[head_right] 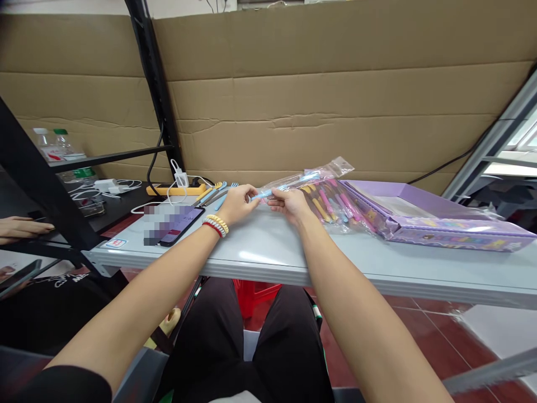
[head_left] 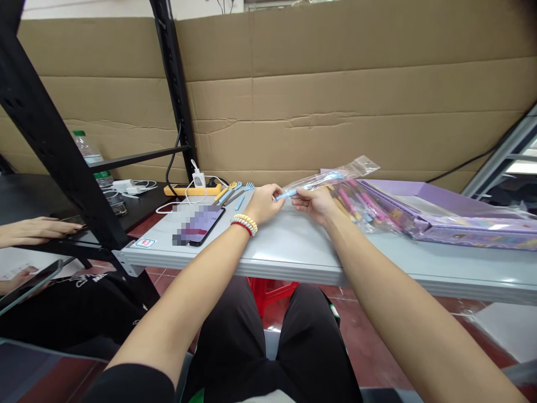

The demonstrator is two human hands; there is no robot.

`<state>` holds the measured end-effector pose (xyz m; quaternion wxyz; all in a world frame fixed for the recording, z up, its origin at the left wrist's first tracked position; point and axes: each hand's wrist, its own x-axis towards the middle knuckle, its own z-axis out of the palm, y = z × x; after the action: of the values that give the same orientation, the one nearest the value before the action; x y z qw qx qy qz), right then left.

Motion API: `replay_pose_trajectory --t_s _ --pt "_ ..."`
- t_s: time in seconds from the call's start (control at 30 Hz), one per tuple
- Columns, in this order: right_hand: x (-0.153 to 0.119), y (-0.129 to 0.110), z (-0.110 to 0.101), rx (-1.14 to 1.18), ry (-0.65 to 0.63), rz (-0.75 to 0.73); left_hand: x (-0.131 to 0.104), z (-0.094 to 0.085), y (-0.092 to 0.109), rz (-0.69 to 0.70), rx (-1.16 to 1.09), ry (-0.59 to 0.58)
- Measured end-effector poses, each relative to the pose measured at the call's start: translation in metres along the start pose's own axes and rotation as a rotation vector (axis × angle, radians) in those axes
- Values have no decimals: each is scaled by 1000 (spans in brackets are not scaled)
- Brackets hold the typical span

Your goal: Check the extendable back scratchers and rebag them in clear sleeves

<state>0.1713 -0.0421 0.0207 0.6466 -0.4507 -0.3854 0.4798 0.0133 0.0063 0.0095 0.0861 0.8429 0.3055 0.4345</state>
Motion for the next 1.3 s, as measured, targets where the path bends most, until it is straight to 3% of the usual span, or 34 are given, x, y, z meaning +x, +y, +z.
replay_pose_trajectory --t_s 0.17,0.63,0.8,1.0,1.3 --pt "-1 4 3 -99 -101 36 -3 -2 3 35 -19 -70" --pt "2 2 -3 -94 -50 53 -3 -5 0 123 31 -132" --pt "0 4 -2 -143 -121 94 -5 -8 1 90 103 -129" --pt "-2 5 0 -193 -248 133 -8 -6 2 166 156 -167" --pt "3 6 -4 -219 -224 106 -4 2 -8 158 64 -236"
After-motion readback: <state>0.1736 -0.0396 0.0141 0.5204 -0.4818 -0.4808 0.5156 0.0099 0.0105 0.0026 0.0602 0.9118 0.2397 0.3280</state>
